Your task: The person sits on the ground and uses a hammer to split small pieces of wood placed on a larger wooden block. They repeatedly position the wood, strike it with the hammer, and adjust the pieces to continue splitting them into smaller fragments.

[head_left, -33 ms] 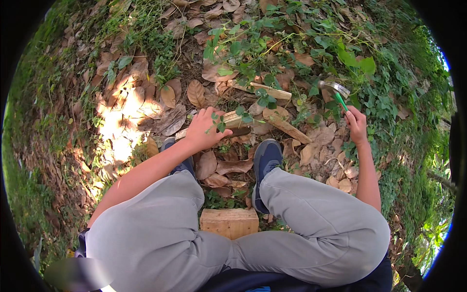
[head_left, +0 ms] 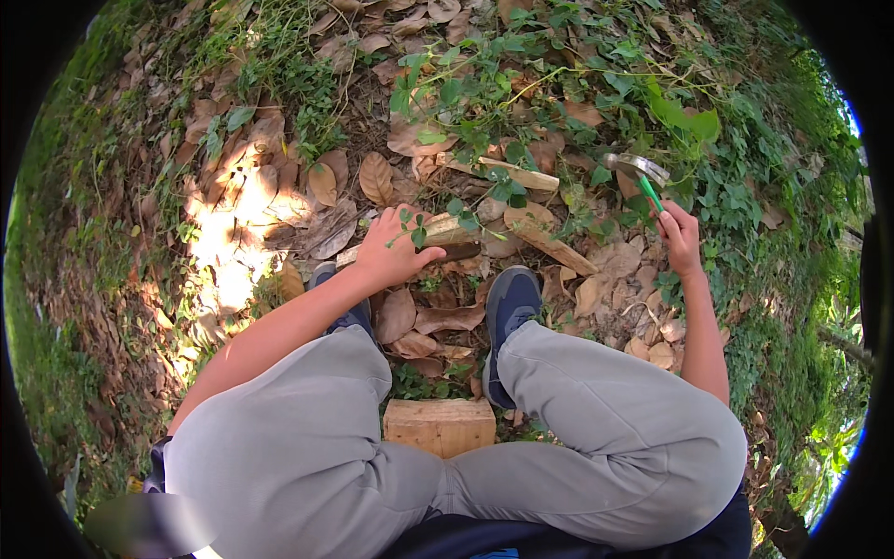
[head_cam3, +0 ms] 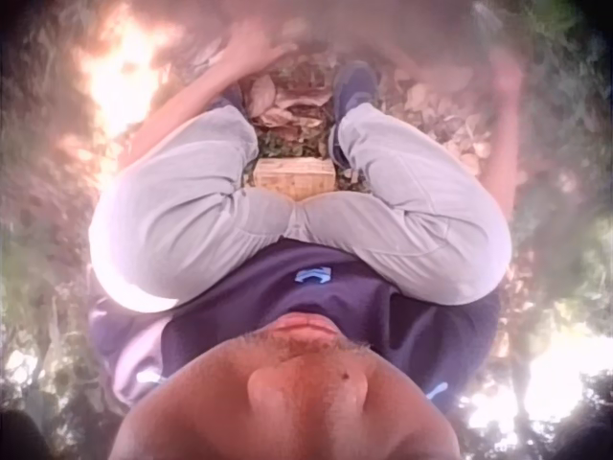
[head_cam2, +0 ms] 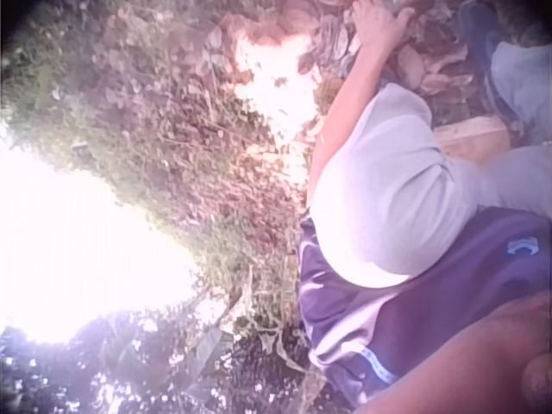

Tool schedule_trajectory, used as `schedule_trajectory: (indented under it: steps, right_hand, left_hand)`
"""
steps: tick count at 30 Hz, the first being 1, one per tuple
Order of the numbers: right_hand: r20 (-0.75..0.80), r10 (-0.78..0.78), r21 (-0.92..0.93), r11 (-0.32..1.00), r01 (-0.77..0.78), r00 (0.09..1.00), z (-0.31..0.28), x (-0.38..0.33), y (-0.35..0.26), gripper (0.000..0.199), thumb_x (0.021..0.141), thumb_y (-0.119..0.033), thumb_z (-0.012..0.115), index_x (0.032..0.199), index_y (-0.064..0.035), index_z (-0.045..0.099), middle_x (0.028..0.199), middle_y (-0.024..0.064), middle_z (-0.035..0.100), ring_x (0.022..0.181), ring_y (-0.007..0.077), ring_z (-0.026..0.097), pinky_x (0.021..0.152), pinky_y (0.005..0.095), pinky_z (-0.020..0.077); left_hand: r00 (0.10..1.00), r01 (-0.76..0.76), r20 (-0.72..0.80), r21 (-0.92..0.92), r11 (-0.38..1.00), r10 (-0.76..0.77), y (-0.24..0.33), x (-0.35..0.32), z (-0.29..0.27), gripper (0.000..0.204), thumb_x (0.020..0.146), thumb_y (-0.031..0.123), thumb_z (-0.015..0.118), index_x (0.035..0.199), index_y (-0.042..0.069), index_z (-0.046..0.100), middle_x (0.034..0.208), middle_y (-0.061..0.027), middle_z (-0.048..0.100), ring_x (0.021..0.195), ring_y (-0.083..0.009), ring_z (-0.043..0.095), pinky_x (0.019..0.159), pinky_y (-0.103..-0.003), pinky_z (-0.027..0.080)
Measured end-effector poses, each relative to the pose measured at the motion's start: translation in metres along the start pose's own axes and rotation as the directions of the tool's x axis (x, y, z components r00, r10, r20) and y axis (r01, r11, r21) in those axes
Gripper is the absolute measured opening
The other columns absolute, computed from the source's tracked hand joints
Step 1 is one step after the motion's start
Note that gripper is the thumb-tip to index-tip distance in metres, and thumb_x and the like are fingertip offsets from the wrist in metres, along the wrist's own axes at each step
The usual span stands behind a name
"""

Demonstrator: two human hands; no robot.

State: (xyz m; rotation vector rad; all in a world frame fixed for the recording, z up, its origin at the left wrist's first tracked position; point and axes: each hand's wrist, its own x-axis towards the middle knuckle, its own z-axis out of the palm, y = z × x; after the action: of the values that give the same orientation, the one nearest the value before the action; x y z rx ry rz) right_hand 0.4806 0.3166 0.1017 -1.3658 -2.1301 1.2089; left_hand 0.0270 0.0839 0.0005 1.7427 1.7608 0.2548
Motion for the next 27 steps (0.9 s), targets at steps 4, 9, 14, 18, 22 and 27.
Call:
schedule_trajectory:
  steps: [4, 9, 14, 18, 22, 27]
  right_hand:
    - [0.049, 0.125, 0.163, 0.978, -0.131, 0.991, 0.024, 0.018, -0.055, 0.03, 0.104, -0.024, 0.058, 0.106, 0.0026, 0.072, 0.069, -0.0013, 0.055, 0.061, 0.0063, 0.046, 0.056, 0.0252, 0.036]
    - [0.118, -0.072, -0.508, 0.853, 0.123, 0.99, 0.035, 0.046, -0.117, 0.028, 0.101, -0.029, 0.064, 0.117, -0.01, 0.077, 0.093, 0.0074, 0.075, 0.083, 0.0226, 0.07, 0.072, 0.0338, 0.0534]
    - [0.193, 0.001, -0.748, 0.648, 0.146, 0.981, 0.049, 0.046, -0.109, 0.028, 0.098, -0.035, 0.067, 0.12, -0.0224, 0.077, 0.088, 0.0042, 0.07, 0.079, 0.0293, 0.068, 0.07, 0.0419, 0.0547]
    - [0.218, -0.034, -0.761, 0.62, 0.192, 0.975, 0.065, 0.061, -0.114, 0.026, 0.1, -0.035, 0.064, 0.121, -0.0262, 0.076, 0.088, 0.0041, 0.066, 0.077, 0.0298, 0.067, 0.068, 0.0435, 0.054]
    - [0.288, -0.134, -0.773, 0.552, 0.313, 0.948, 0.093, 0.084, -0.113, 0.032, 0.104, -0.031, 0.058, 0.132, -0.0213, 0.07, 0.088, 0.008, 0.062, 0.084, 0.0311, 0.067, 0.069, 0.0433, 0.0522]
    - [0.081, 0.057, -0.628, 0.778, 0.007, 0.995, 0.11, 0.129, -0.122, 0.032, 0.106, -0.035, 0.053, 0.129, -0.0206, 0.071, 0.093, 0.0134, 0.071, 0.086, 0.0373, 0.069, 0.077, 0.0489, 0.0544]
  left_hand:
    - [0.998, 0.055, -0.02, 0.095, 0.994, -0.053, 0.002, -0.003, 0.005, 0.075, 0.091, 0.06, 0.067, 0.141, 0.006, 0.055, 0.131, -0.0226, 0.058, 0.123, -0.0397, 0.055, 0.104, -0.05, 0.045]
    - [0.992, 0.099, 0.073, 0.027, 0.995, -0.1, 0.012, -0.003, -0.012, 0.072, 0.091, 0.06, 0.066, 0.137, 0.005, 0.06, 0.13, -0.0218, 0.058, 0.123, -0.0391, 0.055, 0.104, -0.05, 0.045]
    - [1.0, 0.005, -0.026, 0.029, 1.0, -0.004, 0.0, -0.001, 0.005, 0.068, 0.091, 0.057, 0.069, 0.136, 0.006, 0.061, 0.125, -0.0156, 0.056, 0.12, -0.035, 0.053, 0.102, -0.048, 0.044]
    - [0.999, -0.001, -0.033, 0.015, 1.0, 0.002, -0.001, -0.001, 0.005, 0.068, 0.091, 0.056, 0.07, 0.138, 0.008, 0.059, 0.125, -0.0143, 0.056, 0.12, -0.0339, 0.053, 0.102, -0.047, 0.045]
    - [0.999, 0.02, -0.026, 0.056, 0.998, -0.019, 0.0, -0.004, 0.004, 0.07, 0.091, 0.057, 0.07, 0.14, 0.008, 0.057, 0.126, -0.0141, 0.056, 0.12, -0.0332, 0.053, 0.102, -0.047, 0.044]
    - [1.0, -0.002, -0.018, 0.033, 0.999, 0.002, -0.002, -0.003, 0.003, 0.071, 0.091, 0.057, 0.069, 0.139, 0.006, 0.056, 0.127, -0.0138, 0.056, 0.122, -0.0327, 0.053, 0.104, -0.047, 0.043]
